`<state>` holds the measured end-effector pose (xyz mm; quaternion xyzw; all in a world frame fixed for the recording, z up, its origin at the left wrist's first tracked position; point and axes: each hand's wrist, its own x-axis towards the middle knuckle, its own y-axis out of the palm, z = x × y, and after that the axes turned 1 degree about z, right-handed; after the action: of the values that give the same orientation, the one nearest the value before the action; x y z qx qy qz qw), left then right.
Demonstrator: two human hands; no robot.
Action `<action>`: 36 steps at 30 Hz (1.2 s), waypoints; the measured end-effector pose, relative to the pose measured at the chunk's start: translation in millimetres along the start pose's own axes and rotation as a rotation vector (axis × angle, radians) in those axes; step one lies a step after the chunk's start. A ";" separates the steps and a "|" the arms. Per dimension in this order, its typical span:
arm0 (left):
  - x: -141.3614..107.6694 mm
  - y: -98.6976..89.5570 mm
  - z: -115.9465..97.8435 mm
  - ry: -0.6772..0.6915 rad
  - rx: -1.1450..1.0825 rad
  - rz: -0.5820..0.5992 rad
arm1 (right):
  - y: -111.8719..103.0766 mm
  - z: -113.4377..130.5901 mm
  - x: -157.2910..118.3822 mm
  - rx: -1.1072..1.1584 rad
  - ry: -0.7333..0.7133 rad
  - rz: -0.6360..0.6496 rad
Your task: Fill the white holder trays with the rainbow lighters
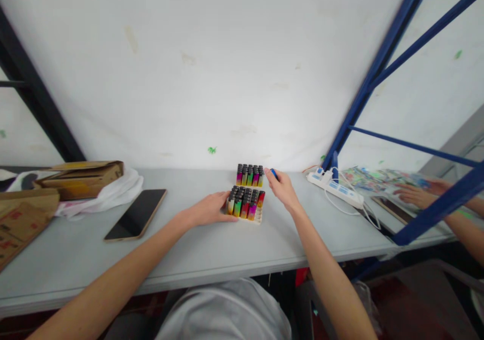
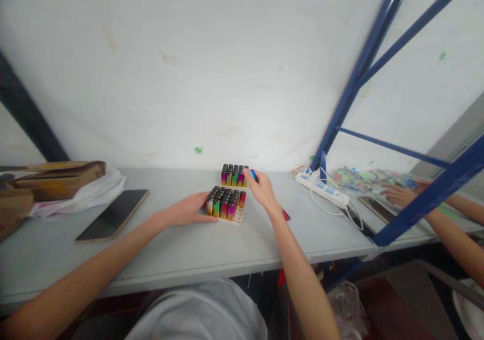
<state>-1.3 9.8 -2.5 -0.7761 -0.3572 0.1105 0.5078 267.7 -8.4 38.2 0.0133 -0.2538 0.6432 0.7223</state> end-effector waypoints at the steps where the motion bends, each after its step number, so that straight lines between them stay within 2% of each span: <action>1: -0.1 0.2 0.1 0.000 -0.004 -0.001 | 1.1 -1.2 0.0 -0.069 -0.030 -0.036; 5: -0.1 0.4 -0.2 -0.010 0.002 -0.001 | 3.7 -3.4 -1.1 -0.228 -0.082 -0.110; 12: 0.1 -0.4 -0.6 -0.030 0.035 0.019 | 6.1 -0.6 -2.9 -0.270 -0.129 -0.144; 21: 0.4 -0.3 -1.7 -0.016 0.006 0.009 | 8.7 -3.3 -3.1 -0.299 -0.128 -0.081; 28: 1.2 -0.8 -3.1 -0.015 0.023 0.021 | 7.7 1.3 -4.6 -0.325 -0.192 -0.096; 32: 0.9 -0.1 -1.0 -0.015 0.017 0.009 | 1.5 5.6 -5.4 -0.304 -0.167 -0.006; 36: 0.8 1.0 1.9 -0.007 0.014 -0.001 | -12.4 14.0 -8.1 -0.289 -0.164 0.197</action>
<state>-1.4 11.5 -4.1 -0.7718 -0.3587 0.1157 0.5122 274.0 -22.9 51.1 -0.0632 -0.4016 0.6644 0.6271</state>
